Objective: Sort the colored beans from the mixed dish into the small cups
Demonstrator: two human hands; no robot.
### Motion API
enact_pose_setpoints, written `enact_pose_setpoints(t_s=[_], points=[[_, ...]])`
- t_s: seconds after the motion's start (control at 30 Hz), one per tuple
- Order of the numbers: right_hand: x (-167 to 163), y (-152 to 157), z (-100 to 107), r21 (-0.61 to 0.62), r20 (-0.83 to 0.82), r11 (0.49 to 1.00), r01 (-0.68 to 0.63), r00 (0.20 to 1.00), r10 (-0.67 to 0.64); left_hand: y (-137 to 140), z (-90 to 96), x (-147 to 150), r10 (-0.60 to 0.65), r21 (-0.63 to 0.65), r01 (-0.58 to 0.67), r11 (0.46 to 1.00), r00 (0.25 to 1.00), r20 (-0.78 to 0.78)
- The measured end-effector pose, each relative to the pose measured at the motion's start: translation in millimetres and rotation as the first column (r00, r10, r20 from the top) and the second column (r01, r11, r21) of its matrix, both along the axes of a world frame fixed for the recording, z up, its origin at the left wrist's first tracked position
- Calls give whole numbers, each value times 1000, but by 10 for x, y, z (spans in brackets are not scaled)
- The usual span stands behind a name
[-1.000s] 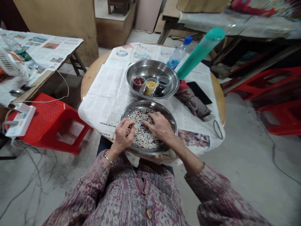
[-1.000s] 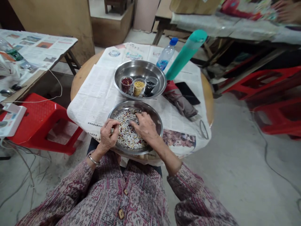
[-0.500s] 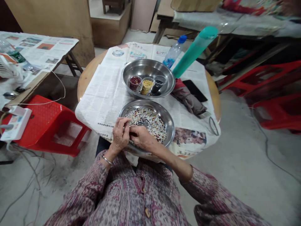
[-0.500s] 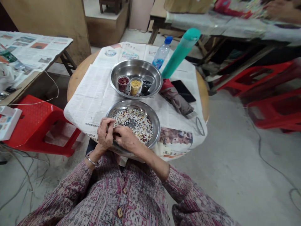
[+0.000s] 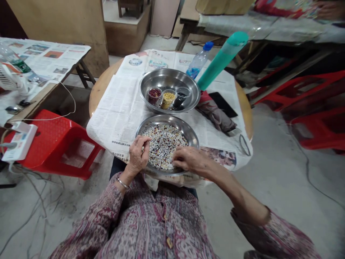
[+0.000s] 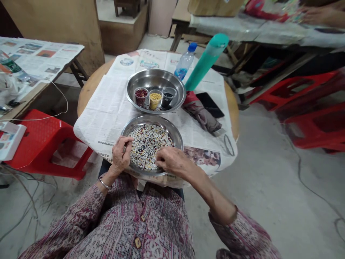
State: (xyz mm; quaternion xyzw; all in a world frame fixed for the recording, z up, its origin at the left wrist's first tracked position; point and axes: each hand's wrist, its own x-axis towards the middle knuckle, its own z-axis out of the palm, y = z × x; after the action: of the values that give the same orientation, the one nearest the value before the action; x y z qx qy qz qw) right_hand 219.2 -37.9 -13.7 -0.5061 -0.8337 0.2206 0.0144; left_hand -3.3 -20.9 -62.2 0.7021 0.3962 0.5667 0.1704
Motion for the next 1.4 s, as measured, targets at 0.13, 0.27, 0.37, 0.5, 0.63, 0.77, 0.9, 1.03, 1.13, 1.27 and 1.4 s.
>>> enact_pose_setpoints(t_s=[0.13, 0.27, 0.37, 0.5, 0.63, 0.77, 0.9, 1.03, 1.13, 1.27, 1.4], points=[[-112, 37, -32, 50, -11, 997, -55, 998, 56, 7, 8, -15, -22, 6, 22, 1000, 997, -75], [-191, 247, -88, 313, -84, 942, 119, 992, -97, 2, 1, -14, 1, 0, -1, 1000, 994, -105], [-228, 316, -170, 398, -69, 878, 267, 963, -261, -1, 11, -16, 8, 2, -8, 1000, 993, -121], [-256, 264, -268, 397, -69, 847, 353, 932, -356, 25, 153, -77, -73, -55, 59, 997, 950, -304], [-160, 224, -233, 378, -68, 864, 334, 940, -333, 91, 354, -160, -229, -200, 127, 972, 719, -657], [-22, 221, -200, 305, 16, 895, 325, 938, -346, 153, 369, -128, -235, -269, 8, 963, 512, -826], [-63, 235, -334, 254, -48, 898, 360, 932, -360, 220, 212, 3, -256, -300, 20, 954, 578, -775], [-233, 348, -445, 221, -258, 886, 409, 900, -351, 387, 84, 195, -313, -338, 116, 934, 725, -614], [-284, 489, -371, 85, -322, 881, 466, 849, -419, 570, 98, 354, -317, -396, 80, 915, 750, -580], [-252, 546, -188, 20, -391, 895, 445, 828, -403, 683, 212, 387, -395, -482, 110, 869, 741, -542], [-261, 330, -160, 105, -428, 938, 331, 866, -258, 476, 325, 151, -424, -439, 182, 880, 717, -553]])
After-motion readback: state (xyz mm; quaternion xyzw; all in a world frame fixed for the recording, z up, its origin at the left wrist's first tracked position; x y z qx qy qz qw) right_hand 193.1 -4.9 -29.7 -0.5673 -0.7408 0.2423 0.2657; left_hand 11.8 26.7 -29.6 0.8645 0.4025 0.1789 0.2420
